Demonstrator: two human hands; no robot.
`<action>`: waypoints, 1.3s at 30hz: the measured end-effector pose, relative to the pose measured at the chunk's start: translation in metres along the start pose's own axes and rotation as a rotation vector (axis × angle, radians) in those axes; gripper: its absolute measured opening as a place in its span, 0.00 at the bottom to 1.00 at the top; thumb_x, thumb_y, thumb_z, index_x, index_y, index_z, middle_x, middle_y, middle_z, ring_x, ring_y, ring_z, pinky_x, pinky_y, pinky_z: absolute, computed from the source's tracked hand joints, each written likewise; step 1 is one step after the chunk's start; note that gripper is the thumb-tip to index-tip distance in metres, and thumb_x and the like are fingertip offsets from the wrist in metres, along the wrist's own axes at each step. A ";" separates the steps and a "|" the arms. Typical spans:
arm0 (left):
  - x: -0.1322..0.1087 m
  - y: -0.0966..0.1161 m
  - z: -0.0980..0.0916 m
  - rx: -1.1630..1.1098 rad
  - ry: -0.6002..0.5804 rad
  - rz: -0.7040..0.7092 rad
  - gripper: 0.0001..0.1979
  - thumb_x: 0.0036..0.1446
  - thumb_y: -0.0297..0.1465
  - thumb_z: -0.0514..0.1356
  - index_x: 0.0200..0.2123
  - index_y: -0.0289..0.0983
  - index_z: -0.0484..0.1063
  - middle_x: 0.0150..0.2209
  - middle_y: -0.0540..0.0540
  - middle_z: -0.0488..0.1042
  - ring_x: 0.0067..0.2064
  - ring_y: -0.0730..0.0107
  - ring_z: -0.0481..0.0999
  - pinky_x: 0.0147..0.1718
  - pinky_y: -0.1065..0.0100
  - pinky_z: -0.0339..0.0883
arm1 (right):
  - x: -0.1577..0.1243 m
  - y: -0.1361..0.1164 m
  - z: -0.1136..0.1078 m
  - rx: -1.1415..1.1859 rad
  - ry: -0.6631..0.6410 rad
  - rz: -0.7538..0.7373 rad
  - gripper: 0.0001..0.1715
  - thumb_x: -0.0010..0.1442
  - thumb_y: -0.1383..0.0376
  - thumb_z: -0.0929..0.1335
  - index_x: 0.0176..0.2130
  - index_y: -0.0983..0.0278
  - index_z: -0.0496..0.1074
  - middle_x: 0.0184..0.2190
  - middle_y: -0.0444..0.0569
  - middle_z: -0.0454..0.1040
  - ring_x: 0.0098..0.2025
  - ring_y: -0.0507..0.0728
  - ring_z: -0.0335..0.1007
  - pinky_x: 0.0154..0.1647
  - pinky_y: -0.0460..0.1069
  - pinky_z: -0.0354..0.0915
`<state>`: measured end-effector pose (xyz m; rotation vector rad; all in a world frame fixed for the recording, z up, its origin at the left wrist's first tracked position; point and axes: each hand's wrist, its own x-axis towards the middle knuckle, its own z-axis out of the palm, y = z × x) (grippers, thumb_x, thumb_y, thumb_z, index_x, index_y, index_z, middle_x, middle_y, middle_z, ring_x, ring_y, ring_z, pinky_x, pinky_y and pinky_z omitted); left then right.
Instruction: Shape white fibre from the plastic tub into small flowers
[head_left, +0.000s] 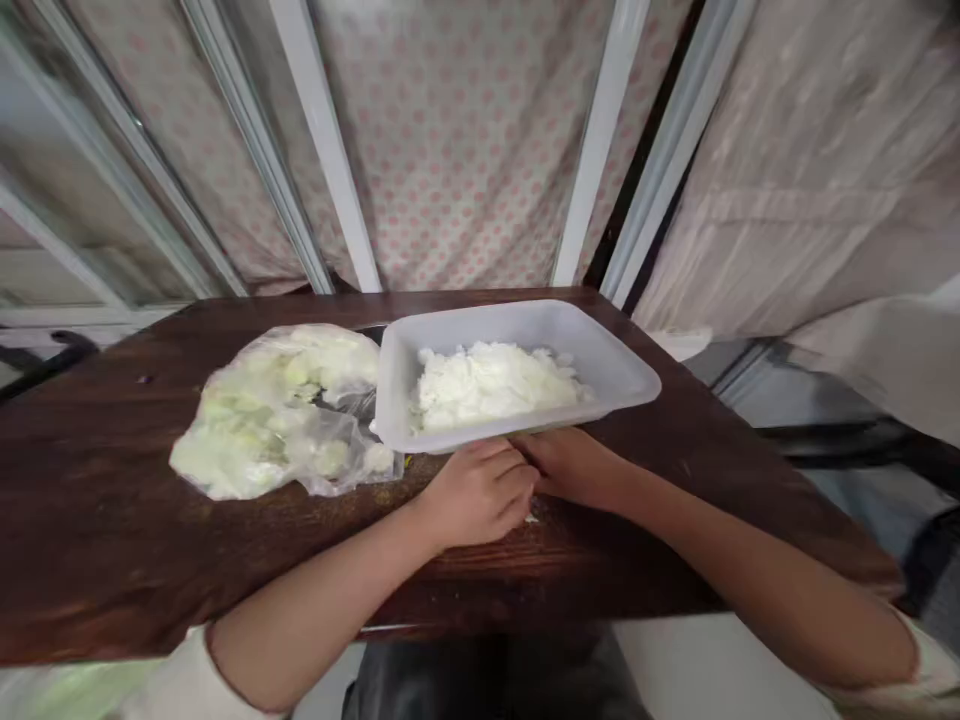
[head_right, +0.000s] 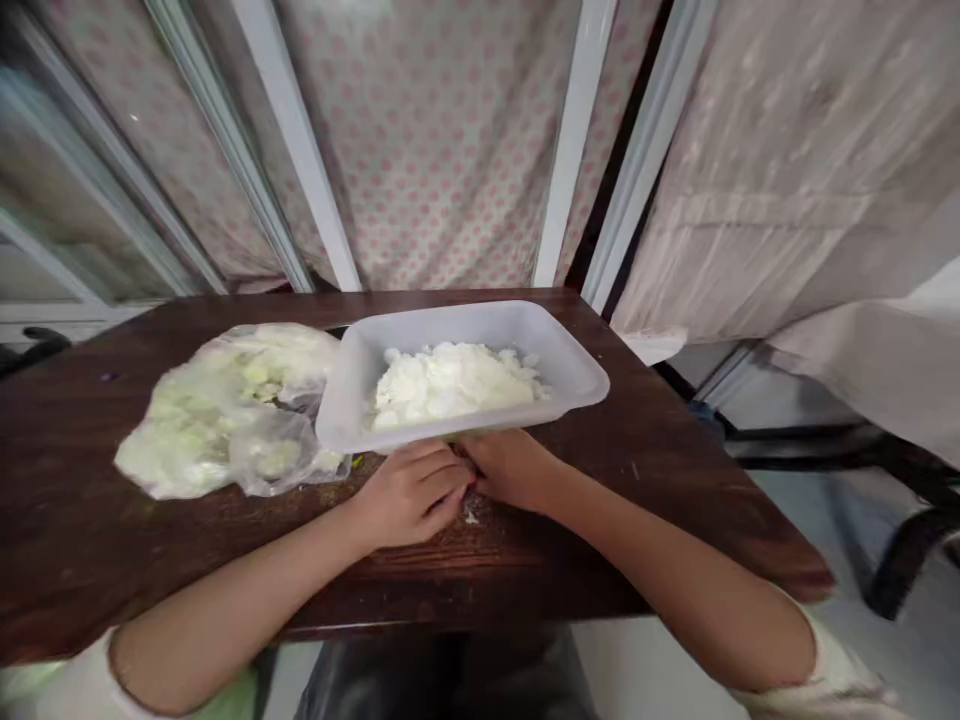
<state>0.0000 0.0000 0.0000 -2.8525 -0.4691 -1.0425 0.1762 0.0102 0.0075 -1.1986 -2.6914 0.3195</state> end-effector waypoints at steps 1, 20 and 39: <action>0.000 0.001 0.000 -0.019 0.032 -0.027 0.07 0.54 0.24 0.52 0.34 0.33 0.69 0.29 0.44 0.72 0.33 0.68 0.68 0.34 0.65 0.67 | 0.000 0.000 0.001 0.012 -0.008 -0.001 0.08 0.52 0.70 0.64 0.35 0.68 0.68 0.33 0.52 0.73 0.32 0.56 0.67 0.30 0.47 0.56; 0.002 -0.004 -0.026 -0.124 0.084 -0.166 0.11 0.56 0.25 0.53 0.43 0.35 0.67 0.38 0.43 0.71 0.40 0.71 0.72 0.39 0.67 0.71 | -0.008 -0.001 -0.005 -0.070 0.640 -0.232 0.17 0.61 0.60 0.62 0.26 0.67 0.69 0.19 0.45 0.69 0.21 0.49 0.63 0.23 0.43 0.56; 0.004 0.001 -0.029 -0.073 0.023 -0.239 0.06 0.54 0.24 0.52 0.34 0.34 0.66 0.28 0.48 0.66 0.30 0.74 0.67 0.27 0.72 0.63 | -0.008 -0.008 0.001 -0.123 0.674 -0.176 0.21 0.63 0.59 0.60 0.23 0.67 0.66 0.18 0.45 0.69 0.21 0.49 0.64 0.23 0.44 0.54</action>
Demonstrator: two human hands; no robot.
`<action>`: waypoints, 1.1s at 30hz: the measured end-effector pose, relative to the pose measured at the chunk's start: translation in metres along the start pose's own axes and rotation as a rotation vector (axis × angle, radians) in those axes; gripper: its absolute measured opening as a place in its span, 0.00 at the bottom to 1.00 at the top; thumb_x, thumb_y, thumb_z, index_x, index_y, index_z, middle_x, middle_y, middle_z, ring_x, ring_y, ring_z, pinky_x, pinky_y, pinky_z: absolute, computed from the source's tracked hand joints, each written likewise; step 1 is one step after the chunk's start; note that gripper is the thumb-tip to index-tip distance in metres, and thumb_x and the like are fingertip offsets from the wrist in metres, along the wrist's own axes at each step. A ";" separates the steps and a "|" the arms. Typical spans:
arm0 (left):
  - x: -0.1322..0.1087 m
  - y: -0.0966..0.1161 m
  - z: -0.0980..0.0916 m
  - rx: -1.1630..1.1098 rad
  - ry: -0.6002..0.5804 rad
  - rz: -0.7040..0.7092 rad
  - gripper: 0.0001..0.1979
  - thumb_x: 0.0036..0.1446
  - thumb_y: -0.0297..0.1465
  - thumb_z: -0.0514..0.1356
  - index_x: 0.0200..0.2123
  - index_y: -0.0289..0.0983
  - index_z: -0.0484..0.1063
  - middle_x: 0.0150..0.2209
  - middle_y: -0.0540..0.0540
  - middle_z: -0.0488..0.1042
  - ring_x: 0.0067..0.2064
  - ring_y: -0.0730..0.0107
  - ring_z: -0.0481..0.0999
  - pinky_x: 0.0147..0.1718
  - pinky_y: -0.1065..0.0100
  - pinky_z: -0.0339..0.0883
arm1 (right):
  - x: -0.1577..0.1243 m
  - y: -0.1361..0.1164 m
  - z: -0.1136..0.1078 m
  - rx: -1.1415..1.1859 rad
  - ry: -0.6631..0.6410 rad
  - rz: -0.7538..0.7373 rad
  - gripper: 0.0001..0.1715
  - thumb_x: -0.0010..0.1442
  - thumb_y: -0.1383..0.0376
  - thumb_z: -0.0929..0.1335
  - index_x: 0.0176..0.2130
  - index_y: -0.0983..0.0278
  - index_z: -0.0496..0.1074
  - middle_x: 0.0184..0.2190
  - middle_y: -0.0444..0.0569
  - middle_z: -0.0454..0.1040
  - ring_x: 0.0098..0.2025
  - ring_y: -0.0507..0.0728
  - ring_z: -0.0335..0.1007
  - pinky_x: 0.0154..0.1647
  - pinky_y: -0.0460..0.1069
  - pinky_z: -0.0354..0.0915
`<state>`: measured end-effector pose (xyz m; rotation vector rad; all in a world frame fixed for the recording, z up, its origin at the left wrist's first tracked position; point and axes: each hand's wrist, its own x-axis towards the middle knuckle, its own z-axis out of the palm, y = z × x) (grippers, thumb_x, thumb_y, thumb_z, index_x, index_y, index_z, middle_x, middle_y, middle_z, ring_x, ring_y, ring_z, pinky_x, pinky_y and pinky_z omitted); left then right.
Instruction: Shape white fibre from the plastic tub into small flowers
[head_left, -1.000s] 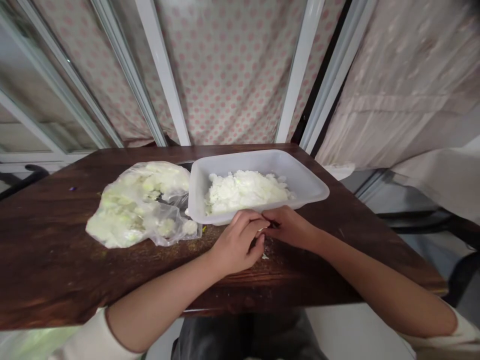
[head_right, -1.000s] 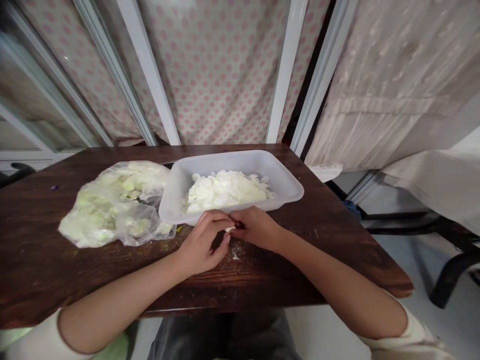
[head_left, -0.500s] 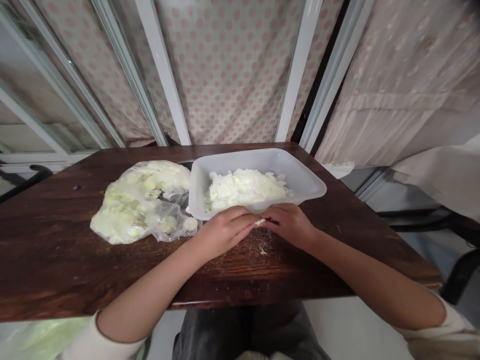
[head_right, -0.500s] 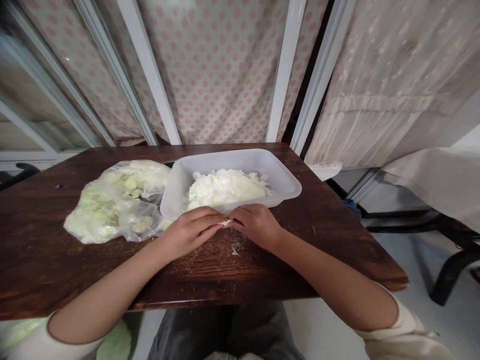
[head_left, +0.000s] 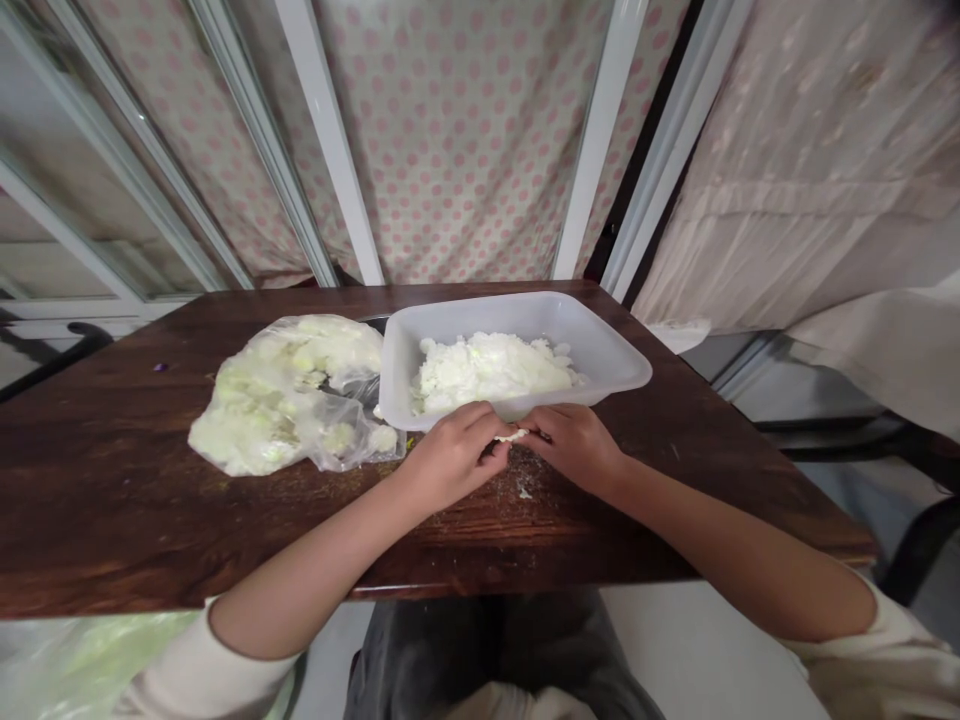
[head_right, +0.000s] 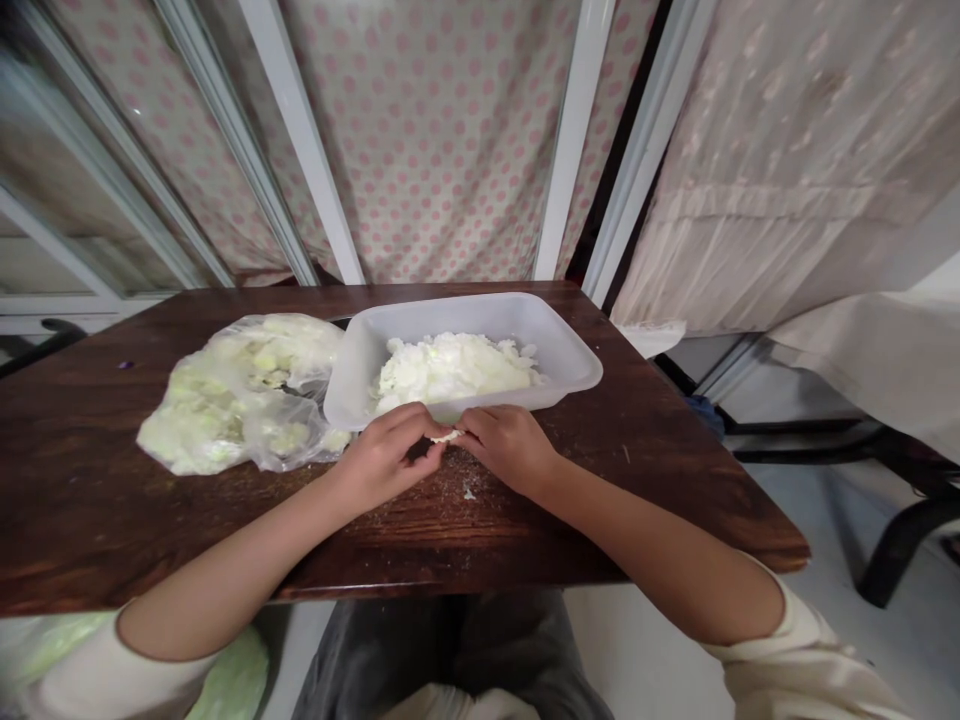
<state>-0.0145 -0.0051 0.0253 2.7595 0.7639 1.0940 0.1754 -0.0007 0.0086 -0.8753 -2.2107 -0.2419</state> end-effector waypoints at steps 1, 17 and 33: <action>-0.001 0.000 0.001 -0.009 0.004 -0.007 0.06 0.53 0.24 0.52 0.34 0.34 0.66 0.28 0.48 0.66 0.30 0.74 0.67 0.27 0.72 0.63 | 0.000 0.000 0.000 0.016 -0.006 0.018 0.20 0.62 0.59 0.60 0.23 0.67 0.66 0.18 0.45 0.69 0.21 0.49 0.64 0.23 0.44 0.54; -0.003 -0.002 0.005 -0.032 0.162 -0.097 0.03 0.54 0.23 0.52 0.32 0.35 0.64 0.28 0.50 0.64 0.28 0.77 0.64 0.25 0.74 0.59 | 0.007 -0.008 -0.009 0.380 -0.189 0.160 0.09 0.60 0.66 0.60 0.30 0.65 0.65 0.22 0.44 0.70 0.25 0.49 0.66 0.26 0.43 0.58; -0.001 -0.008 -0.001 -0.053 0.057 -0.058 0.11 0.56 0.24 0.50 0.42 0.36 0.67 0.32 0.46 0.68 0.33 0.74 0.68 0.32 0.70 0.64 | 0.003 -0.014 -0.004 0.191 -0.152 0.184 0.09 0.62 0.66 0.57 0.35 0.65 0.63 0.26 0.47 0.71 0.26 0.52 0.66 0.27 0.45 0.58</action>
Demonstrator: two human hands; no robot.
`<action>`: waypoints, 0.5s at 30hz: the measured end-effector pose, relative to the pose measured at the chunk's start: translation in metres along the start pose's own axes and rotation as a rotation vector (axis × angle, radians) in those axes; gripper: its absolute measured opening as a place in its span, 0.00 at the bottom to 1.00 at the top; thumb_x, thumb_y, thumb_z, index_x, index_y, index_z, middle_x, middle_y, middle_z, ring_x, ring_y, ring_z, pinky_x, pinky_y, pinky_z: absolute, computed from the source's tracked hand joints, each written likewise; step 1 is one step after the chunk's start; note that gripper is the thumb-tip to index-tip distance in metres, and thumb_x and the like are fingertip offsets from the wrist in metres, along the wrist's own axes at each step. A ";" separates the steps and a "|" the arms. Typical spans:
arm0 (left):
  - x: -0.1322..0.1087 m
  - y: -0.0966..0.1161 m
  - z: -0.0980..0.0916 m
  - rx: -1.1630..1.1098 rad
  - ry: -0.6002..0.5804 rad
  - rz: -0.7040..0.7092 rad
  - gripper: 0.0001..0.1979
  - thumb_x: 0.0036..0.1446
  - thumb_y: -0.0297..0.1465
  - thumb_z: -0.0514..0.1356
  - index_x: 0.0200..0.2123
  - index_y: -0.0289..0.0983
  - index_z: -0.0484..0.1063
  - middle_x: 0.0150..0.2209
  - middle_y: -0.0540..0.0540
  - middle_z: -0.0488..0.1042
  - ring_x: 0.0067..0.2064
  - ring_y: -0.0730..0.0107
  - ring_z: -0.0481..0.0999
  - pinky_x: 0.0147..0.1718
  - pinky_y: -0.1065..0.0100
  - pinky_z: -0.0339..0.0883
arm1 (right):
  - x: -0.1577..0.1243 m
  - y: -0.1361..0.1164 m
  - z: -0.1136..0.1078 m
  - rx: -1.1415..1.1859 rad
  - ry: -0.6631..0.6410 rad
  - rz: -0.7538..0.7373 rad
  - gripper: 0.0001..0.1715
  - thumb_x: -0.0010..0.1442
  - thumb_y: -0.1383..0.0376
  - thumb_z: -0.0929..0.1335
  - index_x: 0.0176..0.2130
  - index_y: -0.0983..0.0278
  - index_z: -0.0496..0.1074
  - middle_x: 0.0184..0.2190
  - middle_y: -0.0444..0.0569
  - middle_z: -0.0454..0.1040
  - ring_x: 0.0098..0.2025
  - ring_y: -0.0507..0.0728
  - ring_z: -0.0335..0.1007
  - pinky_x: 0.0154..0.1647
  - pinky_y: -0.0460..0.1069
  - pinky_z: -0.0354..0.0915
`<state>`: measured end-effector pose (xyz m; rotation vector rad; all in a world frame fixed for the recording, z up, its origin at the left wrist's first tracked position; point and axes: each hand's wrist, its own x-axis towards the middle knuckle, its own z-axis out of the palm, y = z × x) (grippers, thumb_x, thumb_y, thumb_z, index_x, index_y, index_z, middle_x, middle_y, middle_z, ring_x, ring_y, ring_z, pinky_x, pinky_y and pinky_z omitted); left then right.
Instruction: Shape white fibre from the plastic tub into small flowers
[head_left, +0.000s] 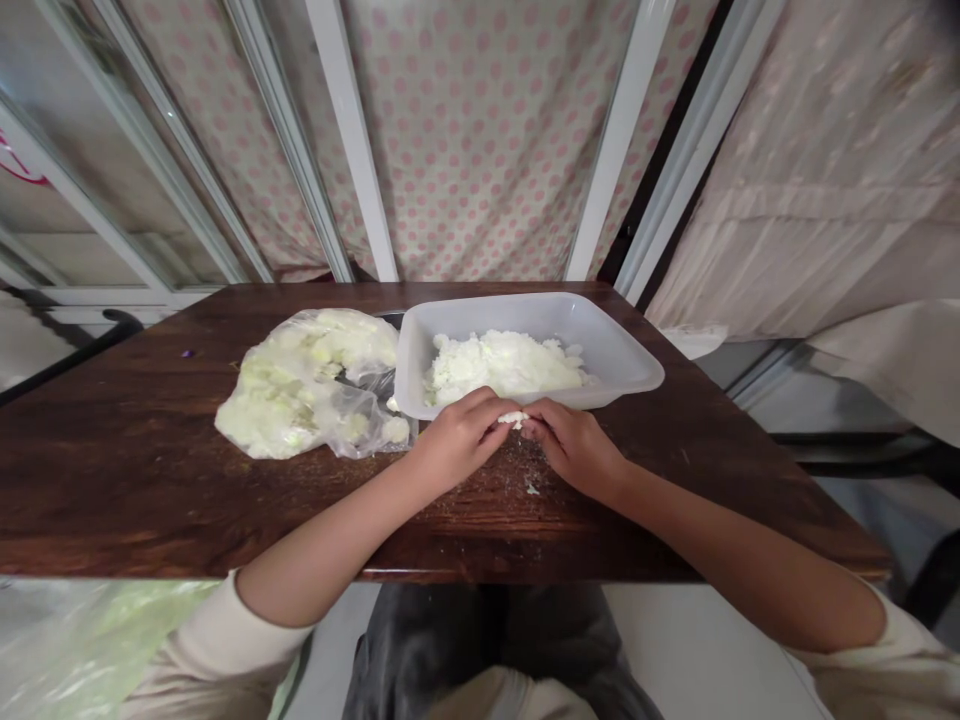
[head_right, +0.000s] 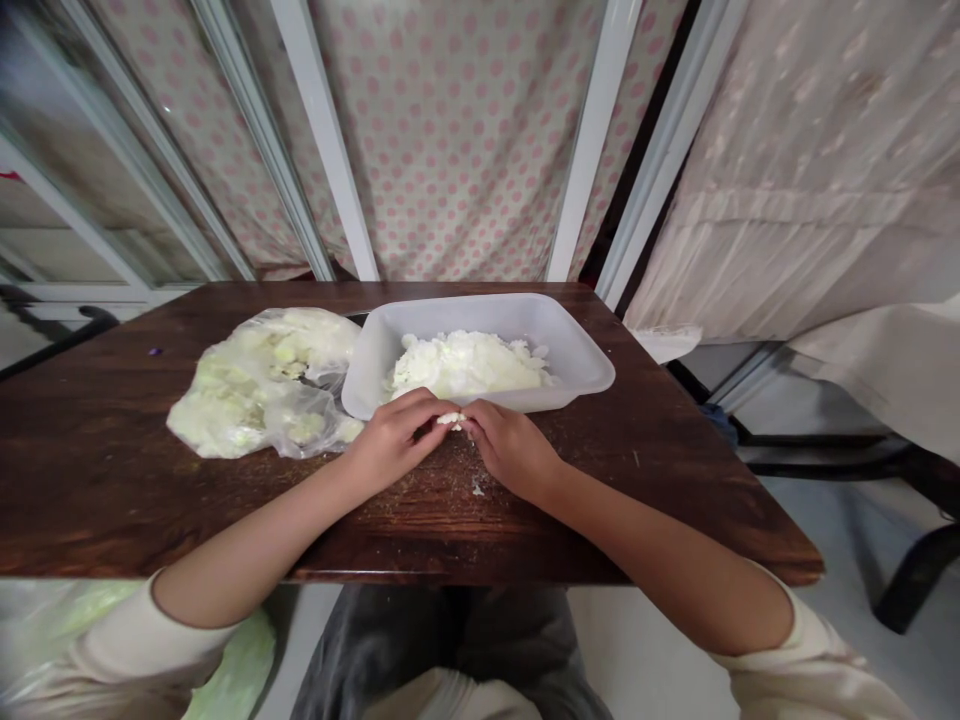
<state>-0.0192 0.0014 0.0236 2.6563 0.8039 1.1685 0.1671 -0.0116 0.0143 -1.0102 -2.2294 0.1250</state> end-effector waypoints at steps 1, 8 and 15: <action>0.000 0.000 -0.001 -0.001 -0.014 -0.007 0.11 0.57 0.24 0.50 0.41 0.36 0.67 0.32 0.46 0.68 0.33 0.74 0.68 0.32 0.70 0.64 | 0.000 0.001 0.000 -0.006 0.000 -0.013 0.09 0.62 0.66 0.56 0.35 0.65 0.63 0.26 0.48 0.71 0.26 0.52 0.66 0.27 0.45 0.59; -0.002 0.004 0.002 0.059 0.035 -0.029 0.06 0.52 0.24 0.51 0.33 0.35 0.66 0.27 0.49 0.64 0.28 0.75 0.65 0.24 0.72 0.59 | -0.002 -0.001 0.000 0.004 -0.034 -0.047 0.09 0.62 0.66 0.56 0.37 0.65 0.63 0.28 0.49 0.72 0.29 0.53 0.68 0.29 0.46 0.60; -0.003 0.004 0.003 0.085 0.105 -0.039 0.04 0.53 0.24 0.51 0.32 0.35 0.64 0.28 0.48 0.64 0.30 0.73 0.65 0.26 0.71 0.60 | -0.006 -0.004 0.007 0.148 -0.108 -0.016 0.08 0.61 0.64 0.58 0.41 0.66 0.57 0.29 0.49 0.73 0.29 0.54 0.70 0.27 0.46 0.60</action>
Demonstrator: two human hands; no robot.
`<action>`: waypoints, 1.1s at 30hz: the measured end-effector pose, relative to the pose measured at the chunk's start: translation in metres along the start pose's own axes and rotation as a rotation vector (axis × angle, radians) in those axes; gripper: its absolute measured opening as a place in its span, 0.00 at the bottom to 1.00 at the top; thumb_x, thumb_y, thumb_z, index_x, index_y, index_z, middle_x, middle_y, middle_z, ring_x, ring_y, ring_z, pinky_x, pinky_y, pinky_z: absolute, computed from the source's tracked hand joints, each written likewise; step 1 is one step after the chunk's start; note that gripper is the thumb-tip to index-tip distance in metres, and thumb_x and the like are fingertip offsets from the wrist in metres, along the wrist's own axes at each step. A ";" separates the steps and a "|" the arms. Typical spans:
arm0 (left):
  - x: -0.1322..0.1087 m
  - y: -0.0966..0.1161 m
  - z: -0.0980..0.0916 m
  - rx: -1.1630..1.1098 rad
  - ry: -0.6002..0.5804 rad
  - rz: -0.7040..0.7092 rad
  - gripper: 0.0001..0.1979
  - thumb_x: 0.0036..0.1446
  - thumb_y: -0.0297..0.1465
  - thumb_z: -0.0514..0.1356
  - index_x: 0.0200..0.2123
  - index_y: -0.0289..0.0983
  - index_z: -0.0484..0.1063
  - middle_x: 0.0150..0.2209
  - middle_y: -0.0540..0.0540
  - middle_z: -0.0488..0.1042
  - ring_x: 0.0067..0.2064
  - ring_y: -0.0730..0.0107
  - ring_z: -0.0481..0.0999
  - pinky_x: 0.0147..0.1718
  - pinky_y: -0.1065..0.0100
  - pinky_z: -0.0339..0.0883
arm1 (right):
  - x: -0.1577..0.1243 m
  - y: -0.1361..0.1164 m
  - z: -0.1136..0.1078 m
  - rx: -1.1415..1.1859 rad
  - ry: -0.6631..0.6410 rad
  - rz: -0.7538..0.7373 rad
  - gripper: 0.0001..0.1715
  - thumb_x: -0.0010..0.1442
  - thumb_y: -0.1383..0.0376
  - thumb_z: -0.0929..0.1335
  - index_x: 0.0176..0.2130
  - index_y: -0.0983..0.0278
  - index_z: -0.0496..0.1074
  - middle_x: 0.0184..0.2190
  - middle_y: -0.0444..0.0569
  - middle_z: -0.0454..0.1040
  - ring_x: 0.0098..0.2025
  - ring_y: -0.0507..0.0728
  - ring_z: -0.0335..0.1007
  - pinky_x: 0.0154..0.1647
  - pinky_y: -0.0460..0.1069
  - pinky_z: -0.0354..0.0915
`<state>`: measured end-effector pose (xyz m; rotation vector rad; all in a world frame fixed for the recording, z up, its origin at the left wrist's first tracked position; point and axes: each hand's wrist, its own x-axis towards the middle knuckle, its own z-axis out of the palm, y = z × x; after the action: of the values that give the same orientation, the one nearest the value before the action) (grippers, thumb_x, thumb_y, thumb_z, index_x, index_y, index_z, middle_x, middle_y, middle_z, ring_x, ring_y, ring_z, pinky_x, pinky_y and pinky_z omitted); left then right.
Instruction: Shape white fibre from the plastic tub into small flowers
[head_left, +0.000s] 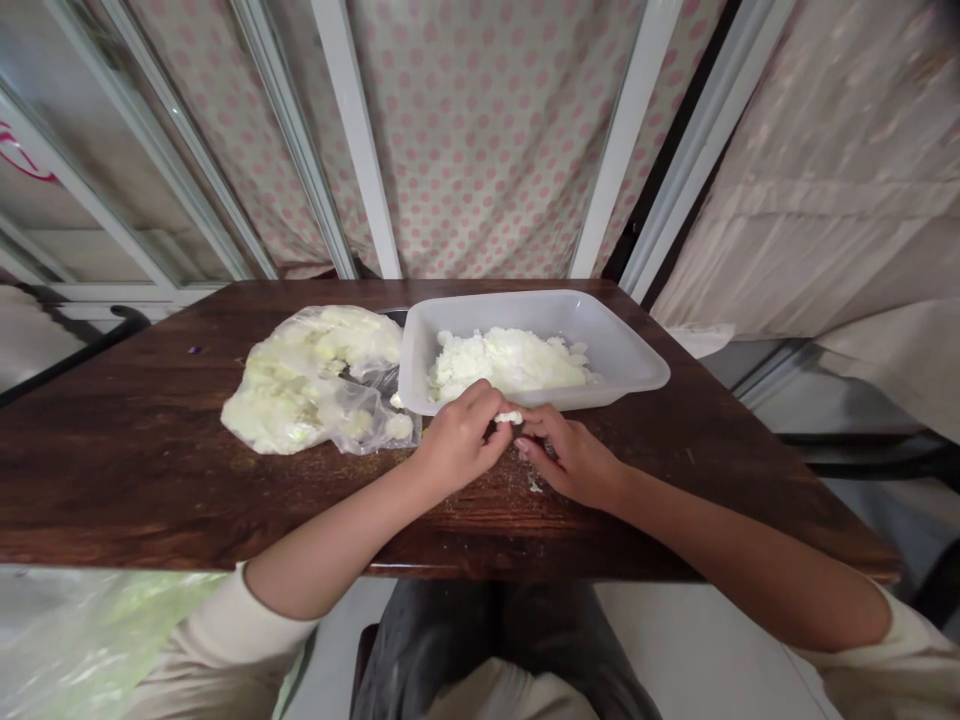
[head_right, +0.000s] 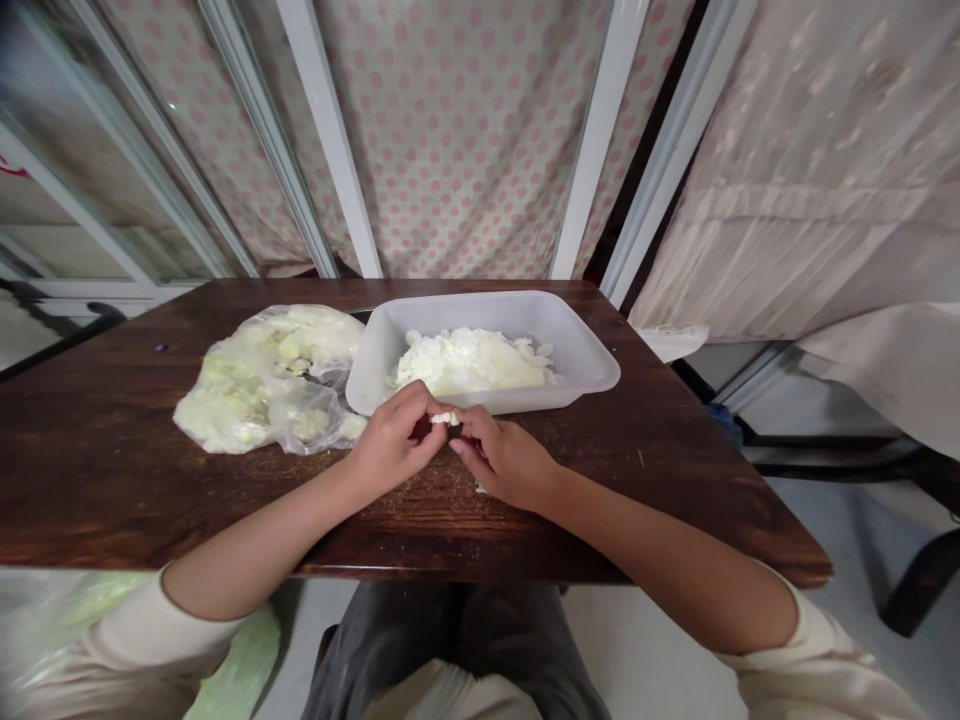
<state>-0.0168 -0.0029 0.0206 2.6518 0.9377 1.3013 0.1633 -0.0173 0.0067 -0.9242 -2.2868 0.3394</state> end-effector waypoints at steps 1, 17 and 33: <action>0.000 0.000 -0.001 -0.024 -0.006 0.025 0.05 0.54 0.24 0.51 0.34 0.35 0.65 0.29 0.48 0.65 0.31 0.73 0.66 0.27 0.71 0.61 | 0.000 0.000 0.000 -0.030 0.018 -0.002 0.08 0.61 0.64 0.58 0.41 0.66 0.57 0.28 0.49 0.73 0.28 0.54 0.70 0.26 0.46 0.60; 0.001 0.012 0.000 -0.152 -0.196 -0.213 0.06 0.60 0.28 0.47 0.36 0.35 0.62 0.30 0.47 0.69 0.31 0.72 0.69 0.29 0.69 0.63 | 0.001 0.008 -0.003 -0.217 0.090 -0.064 0.09 0.62 0.67 0.54 0.34 0.64 0.59 0.21 0.46 0.67 0.22 0.53 0.63 0.23 0.46 0.55; 0.004 0.013 0.001 -0.595 -0.294 -0.371 0.15 0.61 0.37 0.44 0.24 0.36 0.57 0.22 0.53 0.58 0.25 0.77 0.58 0.26 0.72 0.56 | -0.001 0.003 0.001 0.406 -0.091 0.141 0.16 0.65 0.58 0.53 0.29 0.62 0.54 0.19 0.39 0.54 0.19 0.47 0.50 0.21 0.44 0.51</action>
<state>-0.0079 -0.0109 0.0268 2.0198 0.7913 0.8932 0.1647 -0.0162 0.0041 -0.8711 -2.1212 0.8863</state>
